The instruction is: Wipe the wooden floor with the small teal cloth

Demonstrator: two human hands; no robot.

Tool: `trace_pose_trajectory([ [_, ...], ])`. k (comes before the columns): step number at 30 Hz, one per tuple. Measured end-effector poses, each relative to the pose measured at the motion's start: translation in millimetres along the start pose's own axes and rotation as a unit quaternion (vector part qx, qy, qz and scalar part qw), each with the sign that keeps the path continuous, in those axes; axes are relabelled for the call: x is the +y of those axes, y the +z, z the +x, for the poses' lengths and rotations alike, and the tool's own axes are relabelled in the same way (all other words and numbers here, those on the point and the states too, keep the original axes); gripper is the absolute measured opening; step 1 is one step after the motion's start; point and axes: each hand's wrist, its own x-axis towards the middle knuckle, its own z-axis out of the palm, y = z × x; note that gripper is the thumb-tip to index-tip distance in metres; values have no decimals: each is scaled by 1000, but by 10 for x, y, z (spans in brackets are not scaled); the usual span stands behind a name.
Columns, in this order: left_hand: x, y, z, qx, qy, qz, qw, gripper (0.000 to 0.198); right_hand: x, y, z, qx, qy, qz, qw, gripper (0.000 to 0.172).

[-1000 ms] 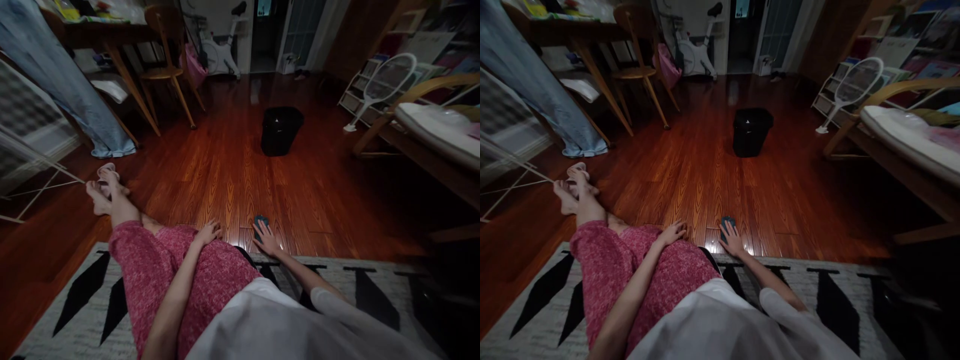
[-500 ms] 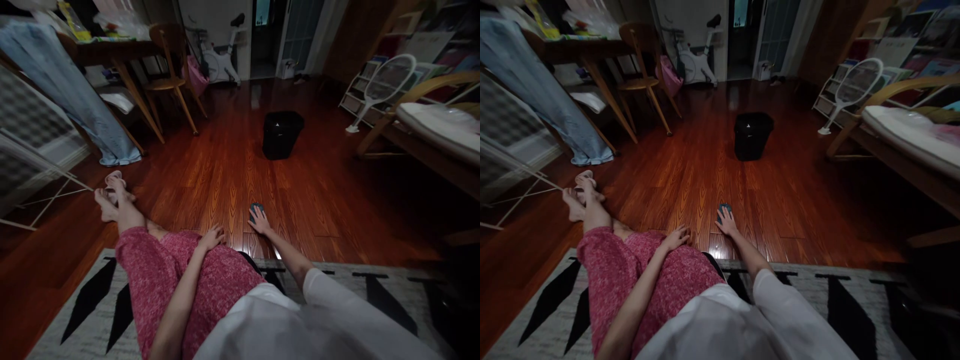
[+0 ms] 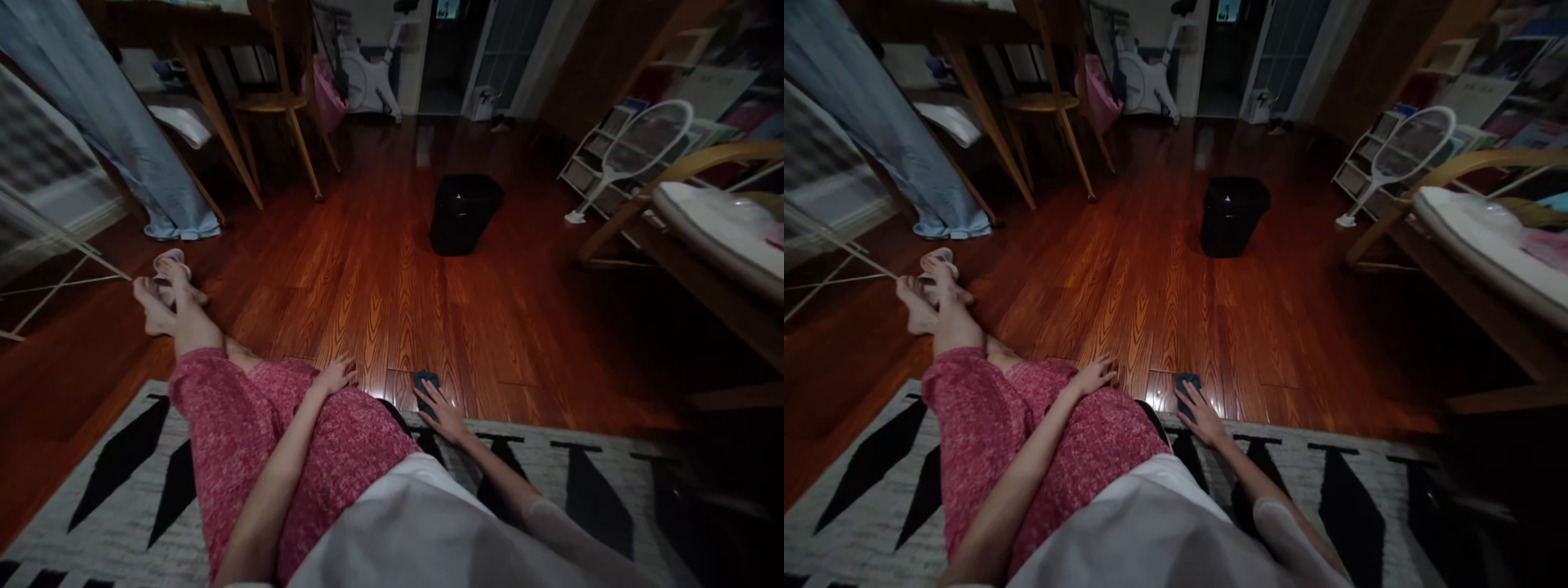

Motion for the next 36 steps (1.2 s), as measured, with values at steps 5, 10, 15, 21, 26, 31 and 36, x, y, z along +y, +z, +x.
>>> trace_pose_trajectory([
  [5,-26,11,25,-3,4,-2,1000,60,525,-183,219,46,136,-33,989,63],
  [10,18,-37,-4,-4,-4,3,1000,58,852,-344,1060,114,298,-30,947,69],
  [15,98,-85,-49,-10,-12,8,1000,60,658,-282,1467,142,309,-15,940,73],
  [21,92,-62,-38,-7,-14,-1,1000,62,-83,42,967,57,115,-37,991,69],
  [26,46,-28,-33,2,-9,-14,1000,59,-214,-25,394,-10,-34,-11,999,63],
  [31,29,-16,-26,5,-10,-19,1000,60,543,-320,59,-2,4,-14,1000,60],
  [36,30,-8,-3,9,-8,-22,1000,60,1199,-365,175,145,221,-37,964,65],
])
